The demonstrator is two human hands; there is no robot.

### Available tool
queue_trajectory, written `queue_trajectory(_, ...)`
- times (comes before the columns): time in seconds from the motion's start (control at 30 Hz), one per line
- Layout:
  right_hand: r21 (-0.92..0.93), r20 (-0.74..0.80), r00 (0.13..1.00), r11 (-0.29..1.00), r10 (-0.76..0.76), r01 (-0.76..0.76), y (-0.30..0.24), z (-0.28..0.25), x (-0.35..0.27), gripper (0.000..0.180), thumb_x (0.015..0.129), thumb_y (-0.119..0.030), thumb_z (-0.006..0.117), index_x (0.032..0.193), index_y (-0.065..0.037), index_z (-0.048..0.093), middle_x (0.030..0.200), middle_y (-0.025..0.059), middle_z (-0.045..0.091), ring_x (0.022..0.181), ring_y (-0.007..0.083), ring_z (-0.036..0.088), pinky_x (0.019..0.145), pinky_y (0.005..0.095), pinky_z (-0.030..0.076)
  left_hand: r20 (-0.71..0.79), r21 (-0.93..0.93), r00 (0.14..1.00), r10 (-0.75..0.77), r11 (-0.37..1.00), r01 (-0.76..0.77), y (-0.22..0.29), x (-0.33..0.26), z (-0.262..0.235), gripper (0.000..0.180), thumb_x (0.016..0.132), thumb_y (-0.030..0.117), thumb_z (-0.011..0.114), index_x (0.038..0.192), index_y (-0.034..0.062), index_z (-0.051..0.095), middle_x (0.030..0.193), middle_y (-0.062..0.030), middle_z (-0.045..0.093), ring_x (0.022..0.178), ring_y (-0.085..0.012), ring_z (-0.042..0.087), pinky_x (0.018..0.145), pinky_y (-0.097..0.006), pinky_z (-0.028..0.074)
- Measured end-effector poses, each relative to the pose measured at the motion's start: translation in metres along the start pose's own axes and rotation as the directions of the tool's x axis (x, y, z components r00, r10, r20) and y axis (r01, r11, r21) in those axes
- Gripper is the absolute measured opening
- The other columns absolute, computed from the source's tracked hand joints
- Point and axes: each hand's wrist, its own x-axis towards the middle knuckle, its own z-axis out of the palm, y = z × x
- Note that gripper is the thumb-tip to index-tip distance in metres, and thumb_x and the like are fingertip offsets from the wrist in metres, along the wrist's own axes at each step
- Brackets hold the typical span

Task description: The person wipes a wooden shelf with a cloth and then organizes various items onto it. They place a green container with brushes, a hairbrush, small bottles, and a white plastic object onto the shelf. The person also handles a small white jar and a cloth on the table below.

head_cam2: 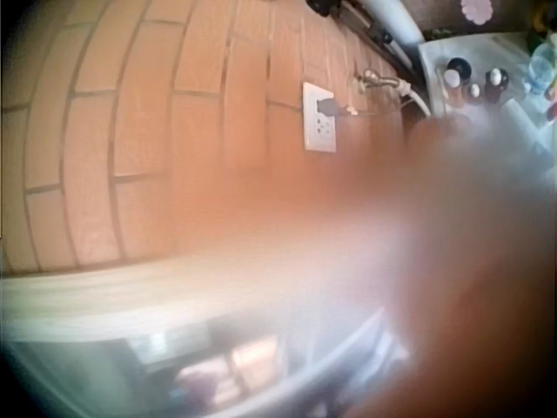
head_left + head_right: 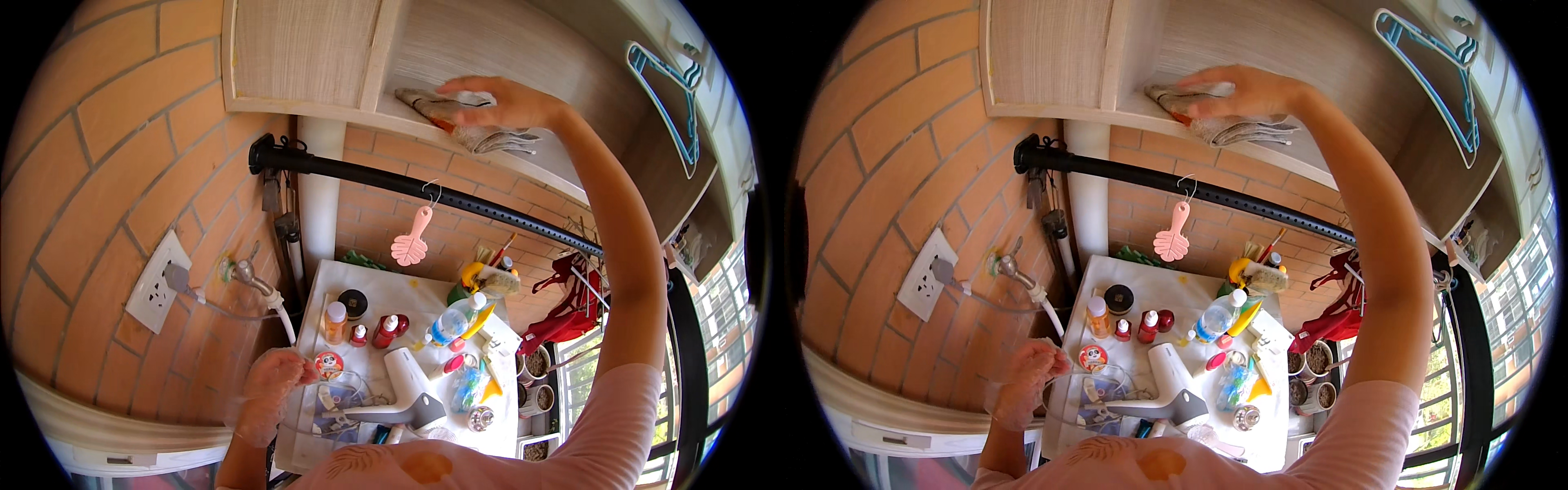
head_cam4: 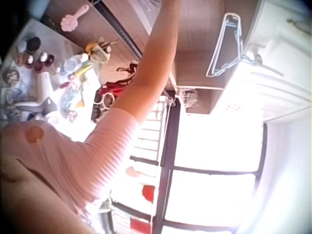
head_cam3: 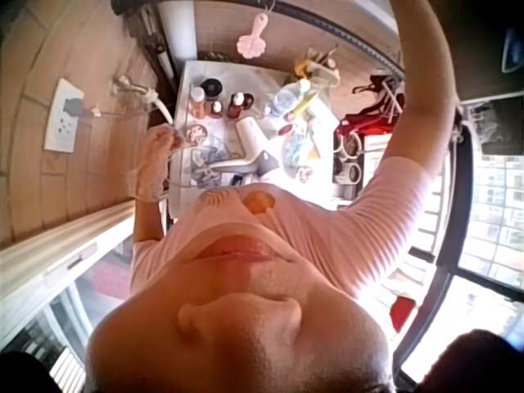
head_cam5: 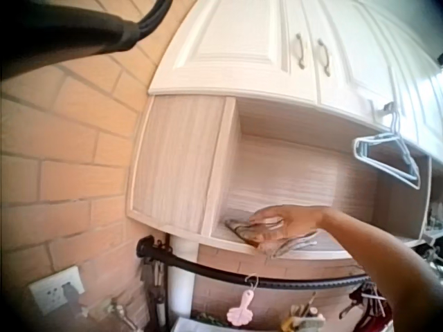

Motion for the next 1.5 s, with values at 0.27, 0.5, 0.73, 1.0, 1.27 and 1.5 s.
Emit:
queue_trajectory(0.27, 0.402, -0.074, 0.995, 0.915, 0.064, -0.029, 0.01, 0.036, 0.039, 0.062, 0.077, -0.054, 0.051, 0.129, -0.02, 0.046, 0.131, 0.012, 0.045, 0.122, 0.0288, 0.038, 0.103, 0.0344, 0.026, -0.006, -0.01, 1.0, -0.004, 1.0, 0.004, -0.013, 0.003, -0.003, 0.012, 0.088, 0.014, 0.051, 0.094, 0.0036, 0.052, 0.09, -0.0094, 0.057, 0.083, -0.0191, 0.056, 0.081, -0.035, 0.046)
queue_trajectory(0.5, 0.536, -0.078, 0.997, 0.842, -0.02, 0.059, -0.016, 0.034, 0.023, 0.041, 0.084, -0.029, 0.052, 0.121, -0.013, 0.053, 0.09, 0.007, 0.061, 0.076, 0.0134, 0.056, 0.068, 0.025, 0.046, 0.006, -0.028, 0.999, -0.032, 0.999, 0.033, -0.011, 0.004, 0.006, 0.012, 0.088, 0.013, 0.051, 0.093, 0.0022, 0.053, 0.089, -0.0101, 0.058, 0.082, -0.0194, 0.057, 0.081, -0.034, 0.046)
queue_trajectory(0.73, 0.378, -0.164, 0.975, 0.903, -0.151, 0.204, -0.036, 0.037, 0.041, 0.036, 0.083, -0.021, 0.051, 0.117, -0.01, 0.055, 0.094, 0.0064, 0.057, 0.086, 0.0158, 0.054, 0.078, 0.0276, 0.044, 0.018, -0.023, 0.993, -0.115, 0.993, 0.115, -0.026, 0.028, 0.005, 0.011, 0.088, 0.01, 0.051, 0.092, 0.001, 0.053, 0.088, -0.0116, 0.059, 0.081, -0.0205, 0.059, 0.079, -0.034, 0.048)
queue_trajectory(1.0, 0.261, -0.162, 0.949, 0.916, -0.27, 0.305, -0.014, 0.037, 0.059, 0.032, 0.084, -0.026, 0.058, 0.109, -0.006, 0.06, 0.107, 0.0092, 0.051, 0.101, 0.0211, 0.049, 0.089, 0.031, 0.037, -0.049, -0.118, 0.991, -0.124, 0.986, 0.117, -0.04, 0.042, -0.005, 0.011, 0.086, 0.009, 0.052, 0.093, 0.0001, 0.051, 0.088, -0.0127, 0.059, 0.082, -0.022, 0.059, 0.079, -0.034, 0.048)
queue_trajectory(1.27, 0.093, -0.059, 0.994, 0.991, -0.093, 0.098, 0.038, 0.031, 0.128, 0.033, 0.085, -0.031, 0.056, 0.099, -0.002, 0.062, 0.092, 0.0128, 0.057, 0.087, 0.0222, 0.052, 0.082, 0.0309, 0.04, 0.093, -0.115, 0.983, -0.155, 0.979, 0.166, -0.027, 0.061, 0.026, 0.013, 0.087, 0.009, 0.051, 0.094, -0.0025, 0.051, 0.091, -0.0141, 0.059, 0.084, -0.0216, 0.06, 0.08, -0.033, 0.049)
queue_trajectory(1.5, -0.275, -0.028, 0.991, 0.952, 0.129, -0.131, 0.096, 0.031, 0.194, 0.044, 0.085, -0.037, 0.051, 0.117, -0.006, 0.056, 0.117, 0.018, 0.055, 0.111, 0.0311, 0.049, 0.095, 0.0345, 0.036, -0.005, -0.058, 0.968, -0.252, 0.966, 0.251, -0.047, 0.075, 0.012, 0.013, 0.086, 0.009, 0.05, 0.093, -0.0015, 0.052, 0.086, -0.0137, 0.059, 0.079, -0.0238, 0.06, 0.077, -0.037, 0.05)
